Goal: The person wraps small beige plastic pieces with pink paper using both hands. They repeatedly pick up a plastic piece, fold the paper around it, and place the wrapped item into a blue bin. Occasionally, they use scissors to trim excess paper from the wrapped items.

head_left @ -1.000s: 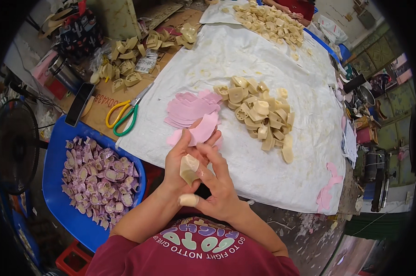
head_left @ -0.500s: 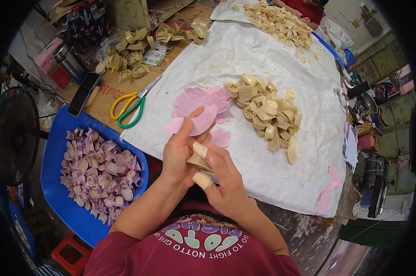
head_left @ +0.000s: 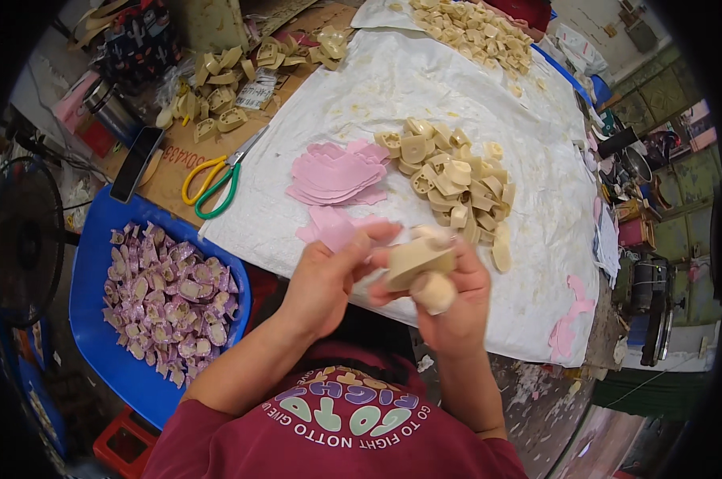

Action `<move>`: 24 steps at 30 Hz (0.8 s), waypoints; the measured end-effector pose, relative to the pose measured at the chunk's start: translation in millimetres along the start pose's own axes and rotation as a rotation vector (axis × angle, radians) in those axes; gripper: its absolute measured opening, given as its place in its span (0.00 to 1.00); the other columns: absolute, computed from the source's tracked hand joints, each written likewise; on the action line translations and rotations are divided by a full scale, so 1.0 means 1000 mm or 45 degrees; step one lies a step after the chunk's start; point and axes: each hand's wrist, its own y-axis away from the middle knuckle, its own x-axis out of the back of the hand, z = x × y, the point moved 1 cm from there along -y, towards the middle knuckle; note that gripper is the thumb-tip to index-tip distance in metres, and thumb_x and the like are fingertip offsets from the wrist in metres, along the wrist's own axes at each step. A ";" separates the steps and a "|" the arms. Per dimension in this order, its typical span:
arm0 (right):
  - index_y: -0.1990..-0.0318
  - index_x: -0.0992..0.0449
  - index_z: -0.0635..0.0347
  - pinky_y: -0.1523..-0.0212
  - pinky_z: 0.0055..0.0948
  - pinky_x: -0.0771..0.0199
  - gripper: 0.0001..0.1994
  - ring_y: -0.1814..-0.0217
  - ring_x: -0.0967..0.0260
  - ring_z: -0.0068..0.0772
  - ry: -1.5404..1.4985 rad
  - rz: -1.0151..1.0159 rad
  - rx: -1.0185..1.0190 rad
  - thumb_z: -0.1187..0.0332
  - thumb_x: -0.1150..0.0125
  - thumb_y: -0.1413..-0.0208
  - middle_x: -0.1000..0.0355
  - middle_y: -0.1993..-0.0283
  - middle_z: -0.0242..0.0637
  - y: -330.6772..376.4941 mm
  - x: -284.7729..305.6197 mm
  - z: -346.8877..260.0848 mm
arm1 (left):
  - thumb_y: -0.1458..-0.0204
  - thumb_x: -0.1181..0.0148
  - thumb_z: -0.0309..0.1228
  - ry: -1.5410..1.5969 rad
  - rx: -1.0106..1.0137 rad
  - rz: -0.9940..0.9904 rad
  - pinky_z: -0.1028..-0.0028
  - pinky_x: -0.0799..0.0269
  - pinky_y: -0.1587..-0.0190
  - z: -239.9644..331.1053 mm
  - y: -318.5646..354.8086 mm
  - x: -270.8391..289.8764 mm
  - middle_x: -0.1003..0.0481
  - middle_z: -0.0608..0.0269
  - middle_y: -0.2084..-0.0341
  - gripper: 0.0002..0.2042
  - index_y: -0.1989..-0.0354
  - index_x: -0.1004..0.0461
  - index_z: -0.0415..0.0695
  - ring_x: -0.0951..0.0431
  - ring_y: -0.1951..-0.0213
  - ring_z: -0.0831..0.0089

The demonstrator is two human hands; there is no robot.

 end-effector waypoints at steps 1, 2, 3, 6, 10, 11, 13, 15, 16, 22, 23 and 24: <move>0.49 0.34 0.69 0.69 0.30 0.18 0.14 0.63 0.22 0.40 0.049 0.031 -0.027 0.71 0.50 0.39 0.26 0.54 0.53 -0.006 -0.002 0.001 | 0.38 0.49 0.37 -0.090 -0.080 -0.023 0.72 0.33 0.44 -0.003 0.009 -0.006 0.24 0.57 0.53 0.18 0.48 0.28 0.34 0.25 0.50 0.72; 0.48 0.34 0.69 0.69 0.30 0.18 0.14 0.62 0.22 0.42 0.098 0.062 -0.054 0.71 0.50 0.39 0.26 0.54 0.55 -0.012 -0.002 0.000 | 0.39 0.48 0.37 -0.092 -0.069 -0.055 0.72 0.31 0.47 0.000 0.011 -0.012 0.24 0.57 0.53 0.18 0.48 0.28 0.35 0.24 0.52 0.72; 0.47 0.34 0.69 0.67 0.33 0.17 0.15 0.60 0.22 0.44 -0.262 -0.027 -0.050 0.71 0.50 0.39 0.26 0.53 0.55 -0.020 0.009 -0.004 | 0.41 0.46 0.37 -0.094 -0.065 -0.083 0.73 0.30 0.50 0.007 0.013 -0.020 0.24 0.58 0.54 0.19 0.47 0.29 0.35 0.24 0.53 0.73; 0.47 0.34 0.69 0.67 0.33 0.17 0.16 0.58 0.22 0.45 -0.102 -0.100 0.022 0.70 0.49 0.39 0.27 0.52 0.56 -0.010 0.006 -0.013 | 0.41 0.45 0.37 0.020 -0.096 -0.176 0.72 0.29 0.49 0.010 0.005 -0.007 0.24 0.59 0.54 0.19 0.47 0.29 0.35 0.24 0.53 0.72; 0.46 0.34 0.69 0.57 0.36 0.19 0.18 0.55 0.24 0.45 -0.185 -0.052 -0.106 0.71 0.44 0.42 0.27 0.52 0.53 -0.004 0.002 0.008 | 0.38 0.49 0.36 0.019 -0.083 -0.190 0.73 0.26 0.51 0.010 0.017 -0.021 0.25 0.58 0.53 0.18 0.47 0.29 0.36 0.24 0.51 0.71; 0.46 0.34 0.70 0.52 0.38 0.22 0.19 0.52 0.25 0.43 -0.191 0.049 -0.089 0.73 0.42 0.44 0.27 0.52 0.49 -0.005 0.006 0.002 | 0.39 0.47 0.36 -0.021 -0.051 -0.190 0.71 0.24 0.52 0.014 0.014 -0.019 0.25 0.56 0.52 0.19 0.46 0.30 0.35 0.24 0.51 0.68; 0.47 0.33 0.70 0.50 0.37 0.23 0.18 0.51 0.25 0.42 -0.199 -0.010 -0.085 0.73 0.40 0.44 0.27 0.51 0.48 -0.007 0.012 -0.013 | 0.39 0.47 0.36 -0.043 -0.092 -0.118 0.70 0.21 0.53 0.022 0.012 -0.013 0.26 0.51 0.51 0.19 0.45 0.32 0.34 0.24 0.50 0.64; 0.47 0.32 0.70 0.51 0.35 0.22 0.19 0.52 0.25 0.40 -0.098 0.063 0.029 0.75 0.37 0.46 0.27 0.51 0.49 -0.004 0.008 -0.014 | 0.39 0.48 0.35 0.015 -0.138 -0.070 0.70 0.22 0.52 0.028 0.008 -0.010 0.26 0.52 0.51 0.18 0.46 0.31 0.35 0.24 0.50 0.66; 0.48 0.32 0.70 0.53 0.35 0.22 0.18 0.53 0.25 0.40 0.043 0.067 0.093 0.75 0.38 0.46 0.26 0.52 0.49 0.001 0.008 -0.011 | 0.38 0.48 0.35 0.042 -0.160 -0.050 0.70 0.22 0.51 0.030 0.005 -0.009 0.26 0.53 0.51 0.17 0.47 0.30 0.36 0.24 0.50 0.67; 0.53 0.26 0.67 0.53 0.37 0.24 0.18 0.53 0.25 0.43 0.928 -0.030 0.514 0.79 0.34 0.54 0.25 0.53 0.47 0.018 0.008 -0.006 | 0.38 0.49 0.36 0.102 -0.268 0.023 0.65 0.25 0.47 0.019 0.006 -0.012 0.26 0.48 0.50 0.19 0.45 0.32 0.36 0.25 0.48 0.60; 0.53 0.26 0.66 0.53 0.37 0.24 0.19 0.54 0.25 0.44 0.994 -0.087 0.590 0.80 0.34 0.55 0.25 0.53 0.47 0.019 0.005 -0.008 | 0.38 0.49 0.37 0.129 -0.274 0.017 0.63 0.27 0.45 0.017 0.007 -0.013 0.26 0.48 0.50 0.19 0.44 0.33 0.37 0.25 0.48 0.58; 0.54 0.26 0.65 0.53 0.37 0.24 0.19 0.54 0.25 0.46 1.059 -0.142 0.669 0.81 0.34 0.57 0.25 0.53 0.47 0.019 0.000 -0.010 | 0.38 0.50 0.37 0.156 -0.277 -0.024 0.64 0.27 0.45 0.016 0.008 -0.015 0.26 0.48 0.50 0.19 0.44 0.33 0.37 0.25 0.48 0.59</move>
